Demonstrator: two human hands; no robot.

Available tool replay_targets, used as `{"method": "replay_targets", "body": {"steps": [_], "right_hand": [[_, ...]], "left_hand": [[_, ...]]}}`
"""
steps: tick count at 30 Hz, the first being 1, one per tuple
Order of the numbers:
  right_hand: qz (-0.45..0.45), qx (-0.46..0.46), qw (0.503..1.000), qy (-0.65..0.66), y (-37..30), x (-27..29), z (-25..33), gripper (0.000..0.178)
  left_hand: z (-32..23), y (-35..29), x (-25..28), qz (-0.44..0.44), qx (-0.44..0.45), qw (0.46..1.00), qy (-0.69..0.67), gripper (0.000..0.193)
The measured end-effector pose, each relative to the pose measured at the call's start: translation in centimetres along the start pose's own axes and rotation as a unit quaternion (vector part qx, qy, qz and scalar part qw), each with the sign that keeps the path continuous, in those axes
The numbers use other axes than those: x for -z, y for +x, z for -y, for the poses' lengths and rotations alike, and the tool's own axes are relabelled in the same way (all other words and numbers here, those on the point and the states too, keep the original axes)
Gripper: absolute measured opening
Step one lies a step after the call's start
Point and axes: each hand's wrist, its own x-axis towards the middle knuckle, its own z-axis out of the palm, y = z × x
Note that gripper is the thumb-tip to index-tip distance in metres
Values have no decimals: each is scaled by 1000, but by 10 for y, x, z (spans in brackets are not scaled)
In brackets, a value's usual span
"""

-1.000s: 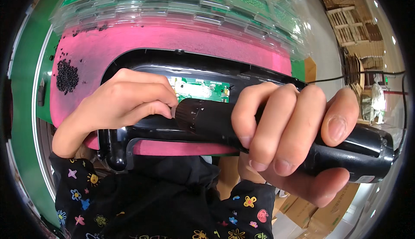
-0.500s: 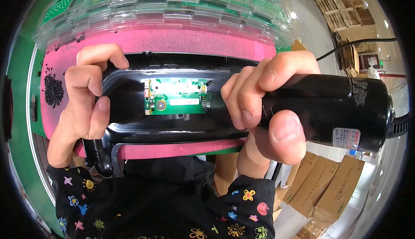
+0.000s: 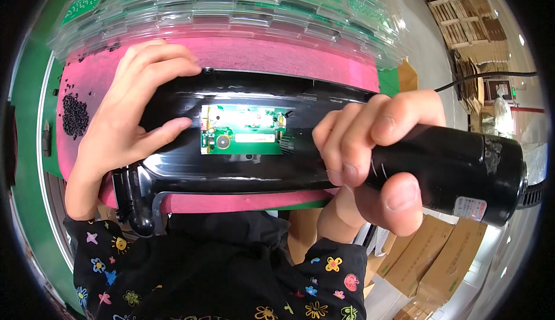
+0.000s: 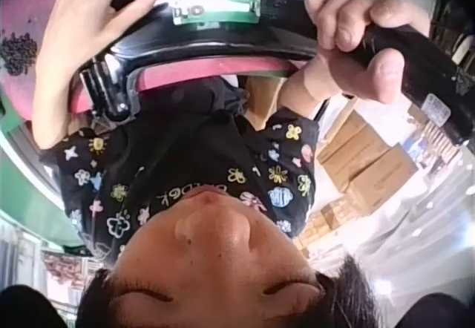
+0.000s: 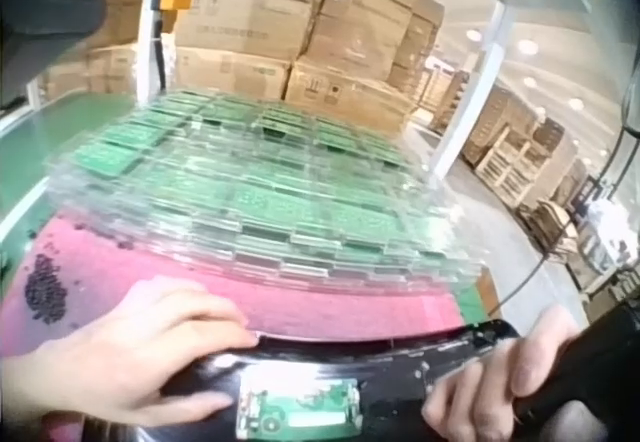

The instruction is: Assembling an electronic component by placing a PCB into a plastic casing and securing it with screws using an electric screwdriver.

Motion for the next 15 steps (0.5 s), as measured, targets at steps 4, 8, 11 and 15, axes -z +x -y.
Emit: {"method": "replay_targets", "body": {"steps": [4,8,11,15], "right_hand": [[55,-3,997,58,1,6,-1,40],[51,2,999,-10,3,-8,-4,37],[89,-12,996,-2,7,-8,-7,38],[81,-35,996,24,7,-7,-9,40]], "left_hand": [[2,-3,-1,12,14,1000,-13,65],[1,-3,-2,21,24,999,-14,68],[-1,-5,-5,25,52,998,27,70],[0,-7,-4,23,62,998,22,67]]}}
